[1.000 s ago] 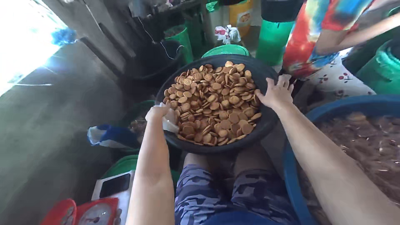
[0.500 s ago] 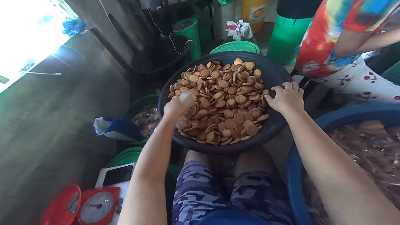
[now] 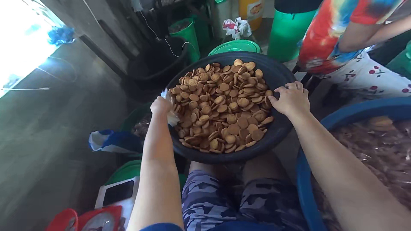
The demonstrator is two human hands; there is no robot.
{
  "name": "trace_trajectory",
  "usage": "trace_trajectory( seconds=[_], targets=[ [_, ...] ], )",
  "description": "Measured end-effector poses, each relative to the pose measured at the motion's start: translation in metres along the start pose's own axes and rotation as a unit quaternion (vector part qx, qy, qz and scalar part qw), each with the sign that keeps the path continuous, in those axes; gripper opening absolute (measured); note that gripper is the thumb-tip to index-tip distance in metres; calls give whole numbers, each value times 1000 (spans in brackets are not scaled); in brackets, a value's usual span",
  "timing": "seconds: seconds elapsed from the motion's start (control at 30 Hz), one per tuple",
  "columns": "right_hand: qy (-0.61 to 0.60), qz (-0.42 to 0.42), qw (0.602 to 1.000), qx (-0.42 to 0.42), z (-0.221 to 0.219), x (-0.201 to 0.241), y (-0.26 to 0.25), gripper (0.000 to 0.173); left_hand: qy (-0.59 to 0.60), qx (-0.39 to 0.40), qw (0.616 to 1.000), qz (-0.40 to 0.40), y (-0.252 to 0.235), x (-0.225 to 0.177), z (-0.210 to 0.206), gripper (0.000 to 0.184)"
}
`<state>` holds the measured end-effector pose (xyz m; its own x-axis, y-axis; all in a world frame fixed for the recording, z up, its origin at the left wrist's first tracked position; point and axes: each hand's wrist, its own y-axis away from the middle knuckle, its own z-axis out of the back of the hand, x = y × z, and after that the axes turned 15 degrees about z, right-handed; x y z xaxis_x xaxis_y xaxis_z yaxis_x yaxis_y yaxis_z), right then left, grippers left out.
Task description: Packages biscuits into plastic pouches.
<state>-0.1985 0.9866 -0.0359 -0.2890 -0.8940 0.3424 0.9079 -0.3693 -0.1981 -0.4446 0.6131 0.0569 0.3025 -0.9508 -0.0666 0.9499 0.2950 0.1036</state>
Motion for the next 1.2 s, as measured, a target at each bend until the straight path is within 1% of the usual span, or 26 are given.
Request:
trace_trajectory(
  seconds=[0.1, 0.17, 0.27, 0.37, 0.47, 0.53, 0.63, 0.67, 0.73, 0.8, 0.87, 0.93, 1.0, 1.07, 1.13, 1.2],
  targets=[
    [-4, -6, 1000, -10, 1, -1, -2, 45, -65, -4, 996, -58, -18, -10, -19, 52],
    [-8, -6, 1000, -10, -1, -1, -1, 45, -84, 14, 992, -95, -22, 0, -19, 53],
    [7, 3, 1000, 0, -1, 0, -4, 46, -71, 37, 987, -139, -8, 14, -14, 59],
    [38, 7, 999, 18, -4, 1, -4, 46, -62, 69, 976, -198, 12, 13, -16, 62],
    [41, 9, 999, 19, -3, 2, 0, 46, 19, 115, 961, -249, 11, 20, -28, 66],
    [17, 9, 1000, -1, 0, -1, -1, 45, 99, 133, 959, -229, 2, 28, -22, 60],
    [-10, 0, 1000, -10, -1, -3, 0, 45, 184, 146, 961, -143, -4, 45, 9, 54],
    [-12, -2, 1000, -9, -1, -4, -1, 45, 195, 142, 961, -131, -9, 48, 19, 53],
    [-3, -1, 1000, -2, -1, -3, -3, 46, 174, 125, 969, -126, -16, 46, 39, 52],
    [18, 4, 1000, 11, -2, -2, -5, 46, 106, 98, 981, -125, -18, 36, 48, 49],
    [27, 3, 999, 21, -2, 0, -5, 45, 25, 74, 990, -114, -18, 22, 39, 49],
    [24, 2, 1000, 17, -2, -2, -4, 45, -19, 81, 993, -82, -15, 11, 11, 56],
    [14, -1, 1000, 6, -1, -3, -3, 44, -24, 101, 993, -58, -11, 2, -17, 67],
    [6, -10, 1000, 2, 0, -3, -4, 43, 7, 93, 995, -32, -20, -3, -35, 74],
    [8, -16, 1000, 7, -1, -4, -5, 44, 29, 85, 996, -21, -24, -4, -41, 84],
    [10, -7, 1000, 5, -2, -5, -5, 44, -2, 68, 998, -16, -16, -4, -37, 89]
  ],
)
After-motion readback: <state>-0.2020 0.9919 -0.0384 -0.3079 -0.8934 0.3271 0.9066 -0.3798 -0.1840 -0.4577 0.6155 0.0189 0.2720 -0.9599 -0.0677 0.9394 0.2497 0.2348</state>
